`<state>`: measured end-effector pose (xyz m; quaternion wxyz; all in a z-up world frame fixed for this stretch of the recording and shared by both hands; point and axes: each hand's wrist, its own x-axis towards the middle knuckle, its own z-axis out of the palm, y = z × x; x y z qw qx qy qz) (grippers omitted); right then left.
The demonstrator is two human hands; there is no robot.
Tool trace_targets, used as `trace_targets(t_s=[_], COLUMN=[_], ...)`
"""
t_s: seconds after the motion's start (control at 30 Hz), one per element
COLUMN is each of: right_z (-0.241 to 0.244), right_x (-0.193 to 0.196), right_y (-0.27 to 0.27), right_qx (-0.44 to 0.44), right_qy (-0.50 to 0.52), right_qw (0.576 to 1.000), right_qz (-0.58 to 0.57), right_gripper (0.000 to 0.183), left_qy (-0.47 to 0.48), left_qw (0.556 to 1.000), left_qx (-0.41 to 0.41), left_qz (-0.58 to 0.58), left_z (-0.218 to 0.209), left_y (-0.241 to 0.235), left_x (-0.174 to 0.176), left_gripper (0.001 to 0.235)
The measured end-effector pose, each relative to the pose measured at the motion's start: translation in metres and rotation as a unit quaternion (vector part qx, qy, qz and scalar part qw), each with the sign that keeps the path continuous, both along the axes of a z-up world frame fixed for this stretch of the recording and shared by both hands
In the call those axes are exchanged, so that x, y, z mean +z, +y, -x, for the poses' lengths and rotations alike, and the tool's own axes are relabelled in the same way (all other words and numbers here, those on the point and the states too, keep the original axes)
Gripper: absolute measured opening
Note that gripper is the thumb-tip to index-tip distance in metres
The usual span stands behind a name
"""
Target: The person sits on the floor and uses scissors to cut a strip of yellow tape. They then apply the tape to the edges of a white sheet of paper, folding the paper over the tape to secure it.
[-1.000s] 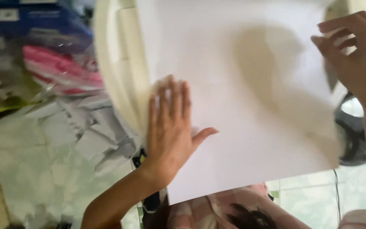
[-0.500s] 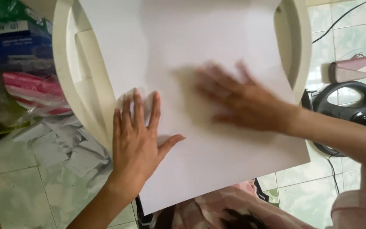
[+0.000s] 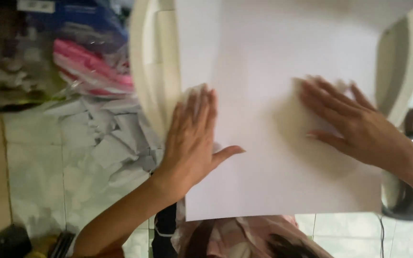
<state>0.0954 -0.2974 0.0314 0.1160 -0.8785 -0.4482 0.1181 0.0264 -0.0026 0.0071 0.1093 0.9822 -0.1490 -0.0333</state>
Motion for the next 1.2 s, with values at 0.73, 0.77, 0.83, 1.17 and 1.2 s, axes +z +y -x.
trace_targets(t_s=[0.73,0.77,0.83,1.17,1.2], right_z=[-0.077,-0.076,-0.074,-0.073,-0.073], right_x=[0.012,0.011,0.011,0.004,0.004], right_y=[0.304,0.307,0.312,0.308,0.306], right_qx=[0.075,0.061,0.051,0.07,0.067], right_qy=[0.089,0.097,0.095,0.142,0.142], right_qw=[0.98,0.982,0.984,0.972,0.972], right_qz=[-0.164,-0.152,-0.138,-0.173,-0.172], right_gripper=[0.009,0.008,0.008,0.004,0.004], left_qy=[-0.075,-0.088,-0.104,-0.112,-0.111], left_qw=[0.993,0.992,0.991,0.989,0.989], left_qx=[0.019,0.019,0.032,0.037,0.034], left_qz=[0.084,0.083,0.082,0.089,0.091], left_z=[0.015,0.015,0.016,0.017,0.017], left_y=[0.013,0.014,0.011,0.014,0.017], left_x=[-0.004,-0.004,-0.01,-0.013,-0.01], left_gripper=[0.092,0.092,0.092,0.089,0.089])
